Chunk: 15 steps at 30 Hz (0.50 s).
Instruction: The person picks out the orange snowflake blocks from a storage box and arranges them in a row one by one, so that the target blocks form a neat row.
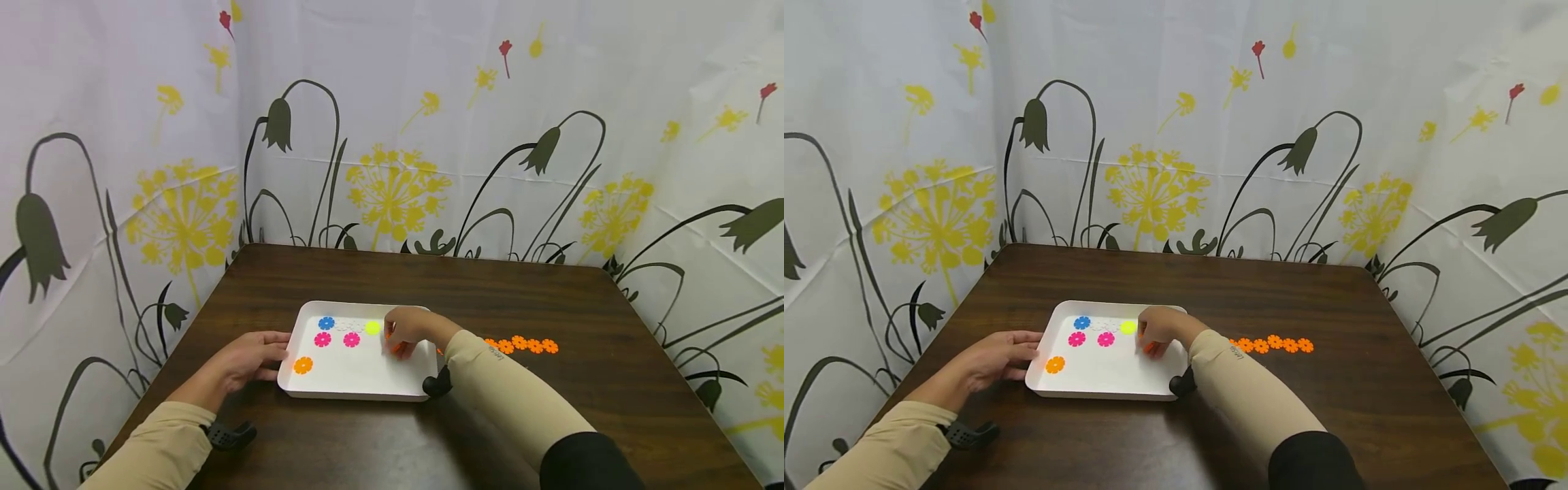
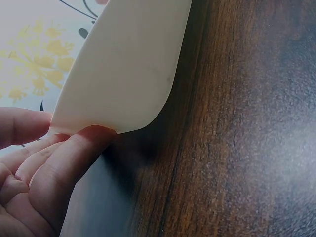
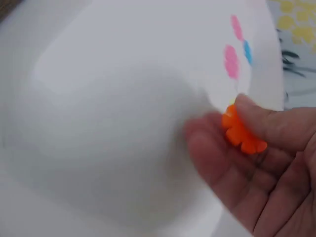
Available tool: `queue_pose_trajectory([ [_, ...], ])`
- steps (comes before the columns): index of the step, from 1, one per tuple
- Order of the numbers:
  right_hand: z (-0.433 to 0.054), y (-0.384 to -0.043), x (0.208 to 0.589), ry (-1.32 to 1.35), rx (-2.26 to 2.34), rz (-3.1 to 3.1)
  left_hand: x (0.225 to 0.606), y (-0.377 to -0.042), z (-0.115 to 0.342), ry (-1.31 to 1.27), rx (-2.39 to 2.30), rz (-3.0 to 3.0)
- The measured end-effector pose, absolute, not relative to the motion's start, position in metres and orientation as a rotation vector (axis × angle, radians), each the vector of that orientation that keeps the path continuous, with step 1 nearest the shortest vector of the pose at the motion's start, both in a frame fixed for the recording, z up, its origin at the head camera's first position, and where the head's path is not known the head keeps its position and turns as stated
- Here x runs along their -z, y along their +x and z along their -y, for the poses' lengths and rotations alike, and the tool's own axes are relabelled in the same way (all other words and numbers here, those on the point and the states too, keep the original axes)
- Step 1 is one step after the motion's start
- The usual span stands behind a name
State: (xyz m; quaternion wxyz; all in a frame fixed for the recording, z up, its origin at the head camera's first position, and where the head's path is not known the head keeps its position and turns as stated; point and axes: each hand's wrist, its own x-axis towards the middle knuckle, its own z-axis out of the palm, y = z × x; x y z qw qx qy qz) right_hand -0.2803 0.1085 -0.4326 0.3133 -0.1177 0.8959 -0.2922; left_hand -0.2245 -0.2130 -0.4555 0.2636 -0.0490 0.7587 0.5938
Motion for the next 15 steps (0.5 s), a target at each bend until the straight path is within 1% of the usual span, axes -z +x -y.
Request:
queue_pose_trajectory([
  [4,-0.139,-0.284,0.424,-0.201,1.158,-2.163,0.455,-0.224,0.213,-0.144,-1.605,-2.05],
  [7,-0.172,-0.283,0.415,-0.166,1.374,-2.054,0.456,-0.224,0.212,-0.15,-1.606,-2.042],
  [11,-0.228,-0.282,0.403,-0.152,1.507,-2.044,0.457,-0.225,0.213,-0.123,-1.615,-2.036],
  [15,-0.292,-0.278,0.394,-0.063,1.55,-2.114,0.458,-0.226,0.213,-0.134,-1.608,-2.046],
])
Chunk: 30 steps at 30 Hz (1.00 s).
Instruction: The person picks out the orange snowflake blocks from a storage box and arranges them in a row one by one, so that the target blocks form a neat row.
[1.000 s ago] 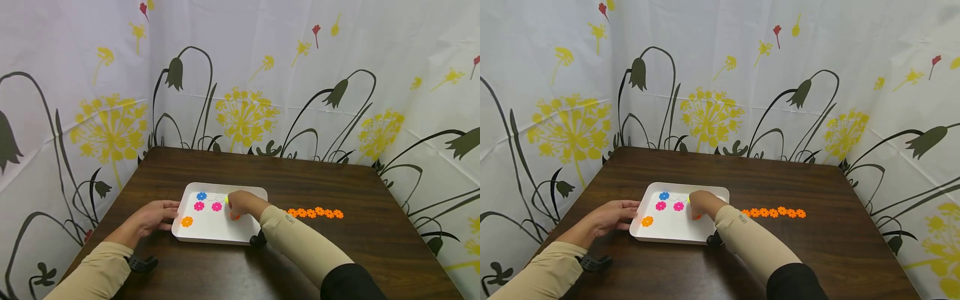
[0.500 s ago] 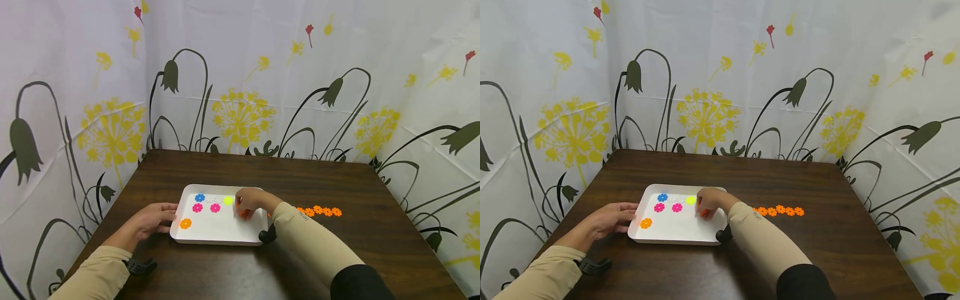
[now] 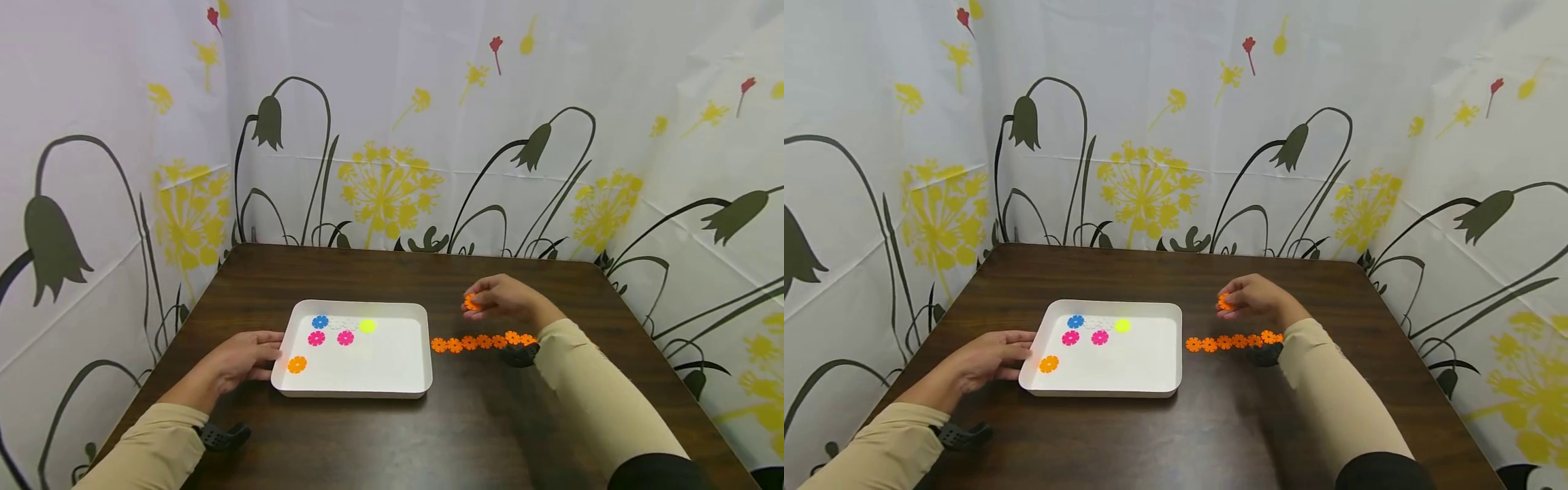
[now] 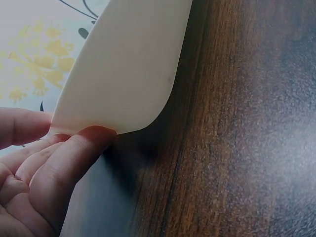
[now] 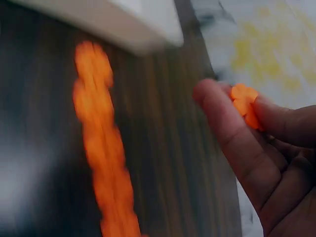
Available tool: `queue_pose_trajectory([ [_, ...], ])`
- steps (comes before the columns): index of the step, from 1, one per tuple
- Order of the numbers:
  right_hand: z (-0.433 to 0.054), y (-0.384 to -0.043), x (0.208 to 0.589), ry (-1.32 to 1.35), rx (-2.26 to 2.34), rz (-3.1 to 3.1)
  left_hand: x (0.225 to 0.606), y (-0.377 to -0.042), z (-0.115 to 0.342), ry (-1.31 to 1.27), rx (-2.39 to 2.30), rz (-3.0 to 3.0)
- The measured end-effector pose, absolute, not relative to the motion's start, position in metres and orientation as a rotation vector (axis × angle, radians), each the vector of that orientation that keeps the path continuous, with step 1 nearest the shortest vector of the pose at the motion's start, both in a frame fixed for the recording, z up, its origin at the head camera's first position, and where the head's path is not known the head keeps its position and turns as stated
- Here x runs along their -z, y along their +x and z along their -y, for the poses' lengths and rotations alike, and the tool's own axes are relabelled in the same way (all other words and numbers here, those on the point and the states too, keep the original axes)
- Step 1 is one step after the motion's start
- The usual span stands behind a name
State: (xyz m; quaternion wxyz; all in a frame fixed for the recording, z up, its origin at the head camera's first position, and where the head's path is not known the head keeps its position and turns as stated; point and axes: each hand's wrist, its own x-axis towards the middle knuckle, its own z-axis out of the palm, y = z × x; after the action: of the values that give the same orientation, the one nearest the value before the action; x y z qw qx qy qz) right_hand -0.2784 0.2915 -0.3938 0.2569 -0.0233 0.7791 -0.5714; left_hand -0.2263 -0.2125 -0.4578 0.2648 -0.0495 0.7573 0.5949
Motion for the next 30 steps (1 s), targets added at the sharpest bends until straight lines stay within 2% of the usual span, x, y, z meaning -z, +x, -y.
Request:
queue_pose_trajectory([
  [6,-0.373,-0.265,0.394,0.067,1.478,-2.251,0.458,-0.225,0.216,-0.161,-1.583,-2.064],
  [11,-0.41,-0.252,0.404,0.175,1.375,-2.342,0.458,-0.223,0.218,-0.154,-1.591,-2.065],
  [20,-0.431,-0.24,0.423,0.338,1.222,-2.408,0.457,-0.224,0.219,-0.16,-1.603,-2.051],
  [30,-0.426,-0.242,0.421,0.41,0.984,-2.494,0.456,-0.225,0.215,-0.163,-1.607,-2.044],
])
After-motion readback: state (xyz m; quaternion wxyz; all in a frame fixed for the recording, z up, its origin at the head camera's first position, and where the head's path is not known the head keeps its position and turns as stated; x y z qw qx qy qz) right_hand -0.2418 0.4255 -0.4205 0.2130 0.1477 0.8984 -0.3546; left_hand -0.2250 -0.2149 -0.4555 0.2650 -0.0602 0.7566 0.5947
